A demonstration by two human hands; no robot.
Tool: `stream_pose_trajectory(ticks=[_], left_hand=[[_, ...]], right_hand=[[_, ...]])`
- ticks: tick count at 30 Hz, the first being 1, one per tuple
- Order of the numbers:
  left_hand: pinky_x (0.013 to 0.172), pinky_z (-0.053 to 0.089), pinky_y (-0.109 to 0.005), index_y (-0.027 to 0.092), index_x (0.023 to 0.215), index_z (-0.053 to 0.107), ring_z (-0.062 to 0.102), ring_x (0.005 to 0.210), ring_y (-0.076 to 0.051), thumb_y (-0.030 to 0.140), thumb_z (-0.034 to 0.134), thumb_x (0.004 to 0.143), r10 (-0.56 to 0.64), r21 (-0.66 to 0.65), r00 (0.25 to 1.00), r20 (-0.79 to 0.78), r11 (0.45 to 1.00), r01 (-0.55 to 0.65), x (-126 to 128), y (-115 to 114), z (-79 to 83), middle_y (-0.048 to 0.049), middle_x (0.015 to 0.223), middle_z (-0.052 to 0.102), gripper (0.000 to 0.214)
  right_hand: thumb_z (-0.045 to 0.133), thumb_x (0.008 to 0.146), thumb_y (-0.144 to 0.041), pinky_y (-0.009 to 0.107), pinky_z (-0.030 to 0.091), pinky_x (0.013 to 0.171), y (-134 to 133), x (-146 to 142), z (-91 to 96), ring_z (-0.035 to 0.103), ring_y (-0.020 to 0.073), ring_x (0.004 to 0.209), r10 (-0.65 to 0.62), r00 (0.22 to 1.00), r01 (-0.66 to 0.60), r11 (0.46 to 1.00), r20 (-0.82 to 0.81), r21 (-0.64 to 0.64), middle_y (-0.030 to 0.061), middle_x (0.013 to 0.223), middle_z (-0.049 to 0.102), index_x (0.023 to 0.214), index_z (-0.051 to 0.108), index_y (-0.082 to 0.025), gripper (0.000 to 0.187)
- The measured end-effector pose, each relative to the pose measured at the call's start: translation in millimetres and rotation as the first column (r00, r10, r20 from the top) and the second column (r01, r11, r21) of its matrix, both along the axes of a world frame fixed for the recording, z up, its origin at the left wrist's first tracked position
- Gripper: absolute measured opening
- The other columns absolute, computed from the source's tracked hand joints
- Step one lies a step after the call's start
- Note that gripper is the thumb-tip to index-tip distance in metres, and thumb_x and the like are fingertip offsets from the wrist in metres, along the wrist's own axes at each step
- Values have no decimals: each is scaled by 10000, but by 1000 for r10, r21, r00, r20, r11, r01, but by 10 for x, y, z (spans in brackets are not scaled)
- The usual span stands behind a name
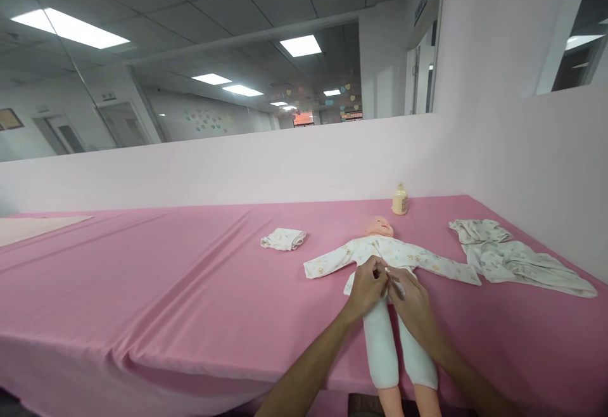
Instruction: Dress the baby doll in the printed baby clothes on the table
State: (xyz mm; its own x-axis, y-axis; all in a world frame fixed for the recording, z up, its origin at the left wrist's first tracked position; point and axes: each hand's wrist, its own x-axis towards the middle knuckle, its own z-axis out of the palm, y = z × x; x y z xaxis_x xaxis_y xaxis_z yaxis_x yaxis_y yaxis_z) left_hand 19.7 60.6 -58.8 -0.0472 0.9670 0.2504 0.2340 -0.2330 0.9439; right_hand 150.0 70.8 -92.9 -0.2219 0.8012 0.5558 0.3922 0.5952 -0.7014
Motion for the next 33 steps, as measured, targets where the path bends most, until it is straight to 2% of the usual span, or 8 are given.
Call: stream_pose_trajectory(ticks=[3, 7, 14, 19, 22, 25, 29, 33], left_hand=[[470, 342, -199, 188, 890, 507, 453, 471, -72, 157, 485, 759, 20, -2, 1000, 24, 1000, -20, 15, 3, 5, 47, 658, 548, 137], [498, 362, -188, 190, 861, 475, 456, 511, -67, 197, 528, 761, 20, 9, 997, 74, 1000, -21, -11, 20, 6, 54, 661, 504, 114], [465, 333, -176, 193, 877, 473, 410, 505, -58, 228, 498, 799, 17, -31, 997, 79, 999, -15, -20, 8, 21, 46, 704, 481, 89], [724, 485, -265, 191, 1032, 553, 566, 785, -136, 188, 509, 802, 63, 43, 988, -140, 997, -57, -40, -128, 22, -18, 882, 601, 234], [958, 463, -378, 206, 1142, 566, 559, 1076, -204, 175, 539, 801, 97, 117, 934, -344, 991, -60, -88, -299, -6, -67, 1131, 618, 343], [1043, 422, -446, 210, 1244, 540, 493, 1228, -247, 222, 543, 853, 129, 208, 860, -494, 978, -27, -199, -501, -94, -107, 1280, 573, 391], [981, 484, -456, 224, 1257, 547, 531, 1199, -262, 358, 514, 916, 233, 251, 770, -595, 963, -97, -448, -666, -250, -114, 1278, 582, 368], [838, 542, -401, 223, 1104, 615, 624, 1013, -233, 363, 465, 947, 329, 314, 673, -662, 938, -150, -640, -605, -342, -81, 1102, 666, 258]], right_hand=[[435, 935, -330, 445, 501, 897, -23, -1, -18, 597, 250, 1059, -63, 998, 63, 998, 22, 5, 95, 1141, 651, 1215, 571, -220, 330], [432, 914, -250, 486, 465, 960, -27, -8, -44, 566, 268, 1090, -75, 995, 68, 990, 59, 122, 107, 1149, 639, 1131, 615, -207, 287], [440, 887, -206, 465, 484, 939, -26, 31, -39, 556, 252, 1076, -18, 997, 9, 994, 80, 112, 86, 1155, 614, 1156, 599, -234, 314], [457, 882, -233, 479, 480, 957, -55, 87, -24, 552, 263, 1102, -31, 997, 26, 997, 77, 66, 83, 1173, 606, 1200, 589, -250, 345], [465, 877, -243, 496, 462, 987, -81, 147, -30, 544, 286, 1130, -19, 997, 16, 999, 74, 41, 97, 1184, 603, 1170, 605, -246, 325], [484, 876, -292, 474, 466, 991, -32, 306, -80, 541, 282, 1149, -36, 998, 35, 999, 50, 26, 104, 1196, 597, 1123, 621, -225, 290], [477, 861, -374, 472, 473, 965, 179, 719, -206, 571, 277, 1102, -199, 980, 200, 980, 33, -26, 104, 1146, 629, 1035, 638, -207, 290], [454, 827, -363, 490, 473, 934, 314, 1106, -344, 587, 290, 1060, -277, 953, 287, 954, 120, -81, 108, 1094, 655, 977, 637, -195, 290]])
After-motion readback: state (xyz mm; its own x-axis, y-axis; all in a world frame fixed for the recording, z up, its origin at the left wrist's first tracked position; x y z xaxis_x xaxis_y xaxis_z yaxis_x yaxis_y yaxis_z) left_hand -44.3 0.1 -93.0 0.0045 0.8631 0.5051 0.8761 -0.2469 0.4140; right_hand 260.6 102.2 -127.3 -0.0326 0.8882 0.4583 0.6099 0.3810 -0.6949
